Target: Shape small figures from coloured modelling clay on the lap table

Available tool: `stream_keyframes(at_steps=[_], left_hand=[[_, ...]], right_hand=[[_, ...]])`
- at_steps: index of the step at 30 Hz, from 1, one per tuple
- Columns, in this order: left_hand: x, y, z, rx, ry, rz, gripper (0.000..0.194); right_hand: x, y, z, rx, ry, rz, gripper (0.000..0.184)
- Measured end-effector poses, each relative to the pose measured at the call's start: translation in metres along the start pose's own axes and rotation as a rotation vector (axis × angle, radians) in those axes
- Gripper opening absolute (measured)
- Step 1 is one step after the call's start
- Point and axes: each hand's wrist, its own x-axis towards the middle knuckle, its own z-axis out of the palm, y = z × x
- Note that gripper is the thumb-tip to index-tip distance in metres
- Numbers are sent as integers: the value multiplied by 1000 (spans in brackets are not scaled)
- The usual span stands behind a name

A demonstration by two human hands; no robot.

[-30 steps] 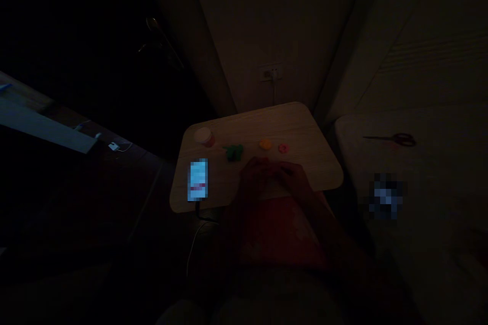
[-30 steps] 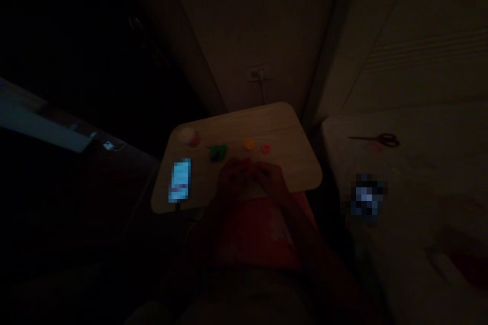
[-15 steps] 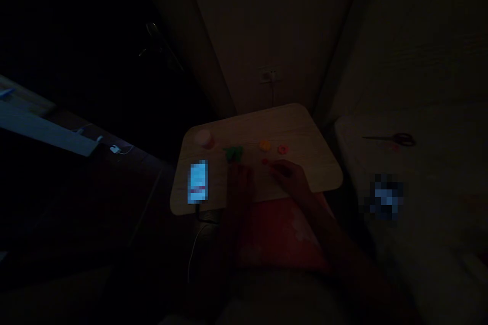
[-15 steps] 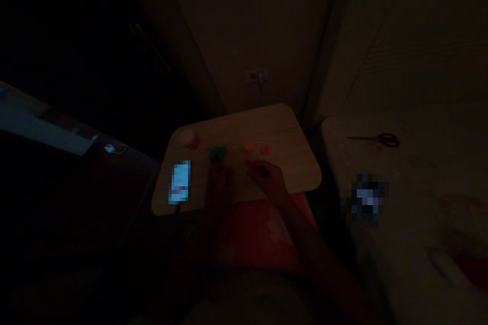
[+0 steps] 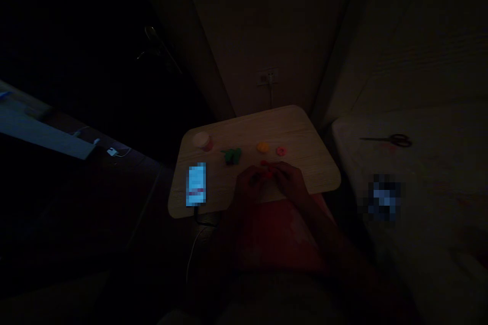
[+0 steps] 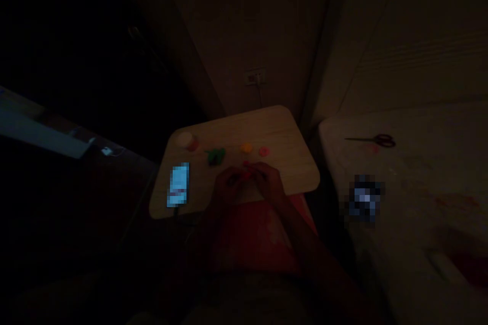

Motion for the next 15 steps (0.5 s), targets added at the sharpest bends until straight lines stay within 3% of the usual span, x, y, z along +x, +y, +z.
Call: stream_keyframes(at_steps=[4,15], left_hand=[[3,-3,3,-9,47,81,18],[-3,-11,3,-42,158,-56,27]], right_hand=[[0,-2,-1,24,-33,-38,31],[1,0,3,-64,-37,-39,21]])
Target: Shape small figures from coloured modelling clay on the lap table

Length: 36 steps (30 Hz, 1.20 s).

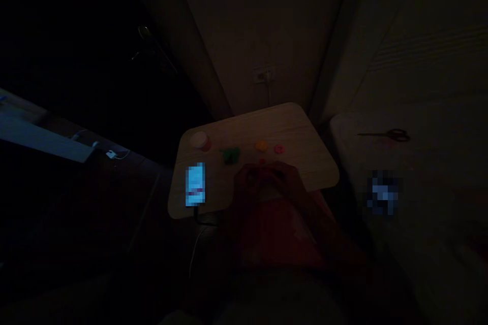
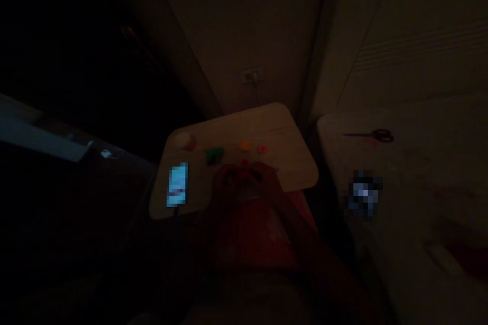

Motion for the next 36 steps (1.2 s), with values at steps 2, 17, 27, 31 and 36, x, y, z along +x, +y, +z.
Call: stream_keyframes(at_steps=[2,17,27,31,36], left_hand=[[0,-2,-1,-6,10,2,26],[1,-2,-2,-129,-39,43,36],[-3,10,-1,74,-220,63,20],[-2,7,-1,-5,-162,-9,26],[6,2,3,-186,-121,-92,41]], right_hand=[[0,1,0,-8,1,-1,22],[-2,4,-2,-95,-86,21,22],[-2,7,-2,-108,-104,-43,24],[-3,9,1,-123,-88,-30,25],[-1,3,5,-74,-77,-23,29]])
